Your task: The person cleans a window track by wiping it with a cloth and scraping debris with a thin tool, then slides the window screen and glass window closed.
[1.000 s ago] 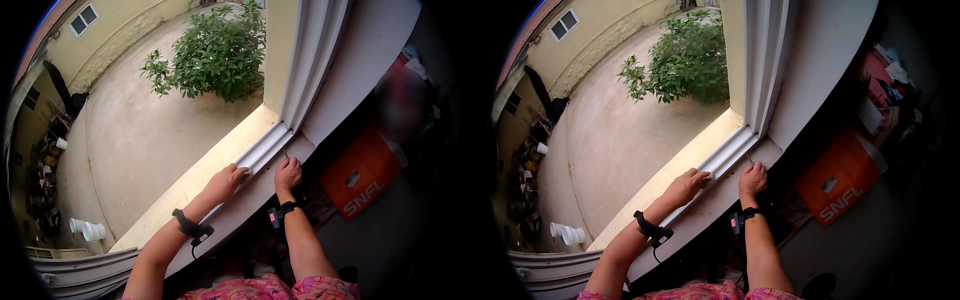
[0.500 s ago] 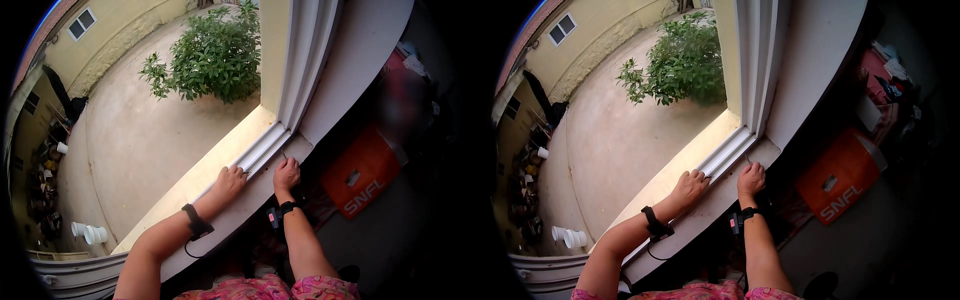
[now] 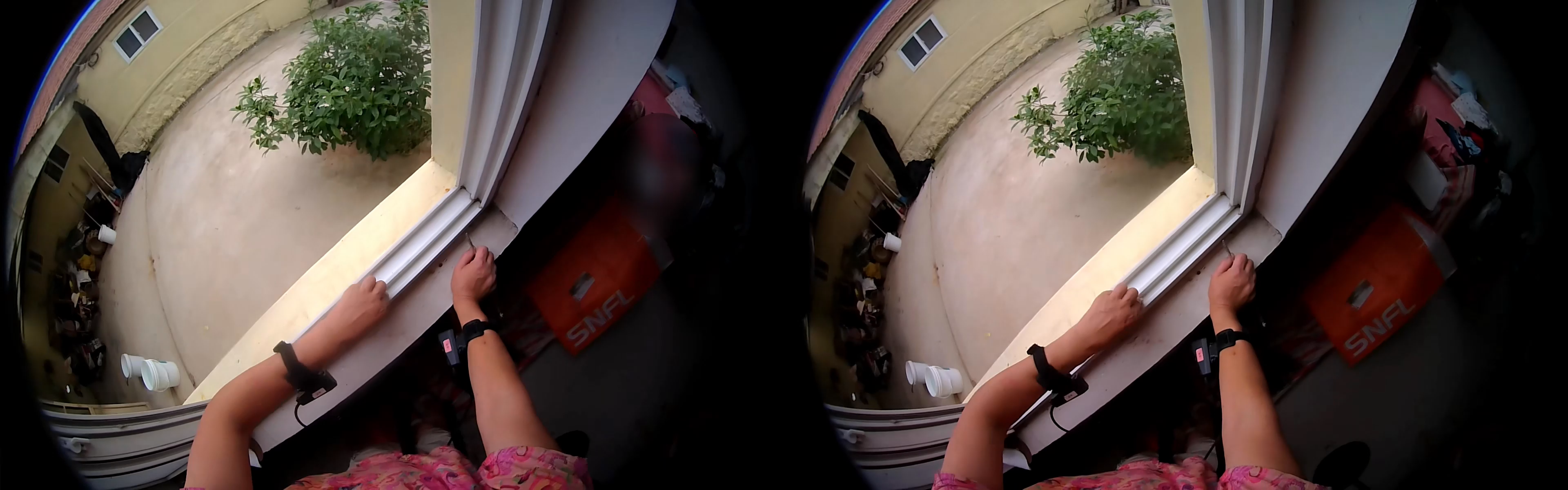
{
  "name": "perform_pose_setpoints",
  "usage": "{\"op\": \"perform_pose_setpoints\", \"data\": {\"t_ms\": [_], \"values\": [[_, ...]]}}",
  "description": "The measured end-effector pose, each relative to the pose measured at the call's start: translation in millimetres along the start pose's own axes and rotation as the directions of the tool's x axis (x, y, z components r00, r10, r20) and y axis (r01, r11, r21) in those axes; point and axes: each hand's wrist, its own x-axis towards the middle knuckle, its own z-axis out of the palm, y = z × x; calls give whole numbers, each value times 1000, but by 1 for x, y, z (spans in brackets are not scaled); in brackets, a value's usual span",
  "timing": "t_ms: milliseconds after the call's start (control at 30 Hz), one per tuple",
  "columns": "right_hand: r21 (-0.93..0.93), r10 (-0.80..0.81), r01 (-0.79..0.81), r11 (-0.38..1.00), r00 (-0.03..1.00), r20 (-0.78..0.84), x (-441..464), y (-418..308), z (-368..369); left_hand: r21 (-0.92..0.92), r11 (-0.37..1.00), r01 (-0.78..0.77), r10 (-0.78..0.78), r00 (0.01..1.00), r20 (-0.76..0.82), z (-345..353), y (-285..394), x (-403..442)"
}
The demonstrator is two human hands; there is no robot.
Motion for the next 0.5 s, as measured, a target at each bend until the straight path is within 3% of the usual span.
{"op": "perform_pose_setpoints", "data": {"t_ms": [67, 167, 233, 333, 367, 433, 500], "values": [[-13, -1, 1, 1000, 1000, 2, 1, 1, 3, -256, 964, 75, -94, 994, -62, -7, 15, -16], [-27, 15, -14, 1000, 1000, 24, 1, 0, 3, -596, 801, -54, 67, 998, 0, -16, 34, -33], [-25, 13, -12, 1000, 1000, 28, 0, 0, 2, -554, 829, -78, 127, 991, 51, -15, 29, -38], [-39, 15, -14, 999, 1000, 26, 2, -2, 2, -666, 744, 40, -144, 984, -101, -31, 14, -32], [-51, 15, -13, 999, 1000, 28, 1, -2, 0, -669, 742, 44, -149, 984, -100, -31, 8, -28], [-60, 17, -15, 998, 999, 39, 1, -1, 2, -508, 836, 210, -329, 931, -157, -25, -2, -17], [-67, 26, -24, 998, 999, 41, 2, -3, 3, -448, 869, 210, -303, 942, -145, -20, -10, -1]]}}
